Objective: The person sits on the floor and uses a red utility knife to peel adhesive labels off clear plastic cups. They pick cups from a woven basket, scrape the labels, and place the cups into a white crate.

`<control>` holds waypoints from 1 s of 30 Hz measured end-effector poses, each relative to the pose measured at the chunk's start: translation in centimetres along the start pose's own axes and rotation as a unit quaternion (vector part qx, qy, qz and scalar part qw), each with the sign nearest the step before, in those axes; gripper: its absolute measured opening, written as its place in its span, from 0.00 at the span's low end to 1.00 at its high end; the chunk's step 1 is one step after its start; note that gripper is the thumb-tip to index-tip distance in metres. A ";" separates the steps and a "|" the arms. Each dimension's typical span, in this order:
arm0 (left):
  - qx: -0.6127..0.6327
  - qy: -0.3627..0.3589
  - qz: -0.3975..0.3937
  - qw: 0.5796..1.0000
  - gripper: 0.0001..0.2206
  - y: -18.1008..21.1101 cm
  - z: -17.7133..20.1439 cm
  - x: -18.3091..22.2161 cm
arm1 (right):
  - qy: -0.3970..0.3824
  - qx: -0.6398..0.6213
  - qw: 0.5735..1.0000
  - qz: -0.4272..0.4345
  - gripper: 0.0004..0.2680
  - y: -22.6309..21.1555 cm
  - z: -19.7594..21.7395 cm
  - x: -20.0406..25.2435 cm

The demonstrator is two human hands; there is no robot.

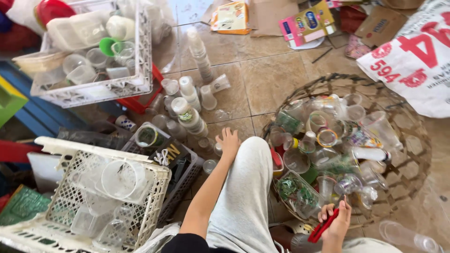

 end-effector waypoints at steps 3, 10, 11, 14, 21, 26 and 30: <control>0.116 0.120 -0.039 0.985 0.18 2.9 9.1 -1.0 | 0.059 -0.073 0.995 -0.038 0.03 2.9 4.4 -2.5; 0.221 0.100 -0.102 0.965 0.13 12.4 13.3 -2.8 | 0.127 -0.113 0.982 -0.084 0.04 6.5 6.1 -4.5; 0.211 0.067 -0.168 0.961 0.12 14.1 12.6 -2.8 | 0.137 -0.101 0.981 -0.094 0.05 6.4 5.4 -4.1; 0.169 -0.021 -0.276 0.946 0.13 17.7 7.0 -3.5 | 0.136 -0.113 0.979 -0.098 0.06 7.5 5.7 -4.4; 0.014 -0.122 -0.354 0.927 0.34 22.8 -7.9 -2.8 | 0.120 -0.154 0.976 -0.096 0.08 7.6 5.5 -4.1; 0.028 -0.183 -0.328 0.926 0.43 27.0 -8.2 -2.3 | 0.130 -0.144 0.975 -0.107 0.07 7.0 4.2 -4.2; 0.065 -0.195 -0.260 0.943 0.26 28.1 -9.0 -2.6 | 0.136 -0.133 0.974 -0.121 0.09 7.1 3.6 -4.1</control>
Point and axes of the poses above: each hand's wrist, its own x-axis away from the middle knuckle, its own z-axis out of the back of the hand, y = z × x, the point moved 1 cm from there along -x, towards the middle knuckle, and after that the axes turned 1 degree about y, right-handed, at the moved point
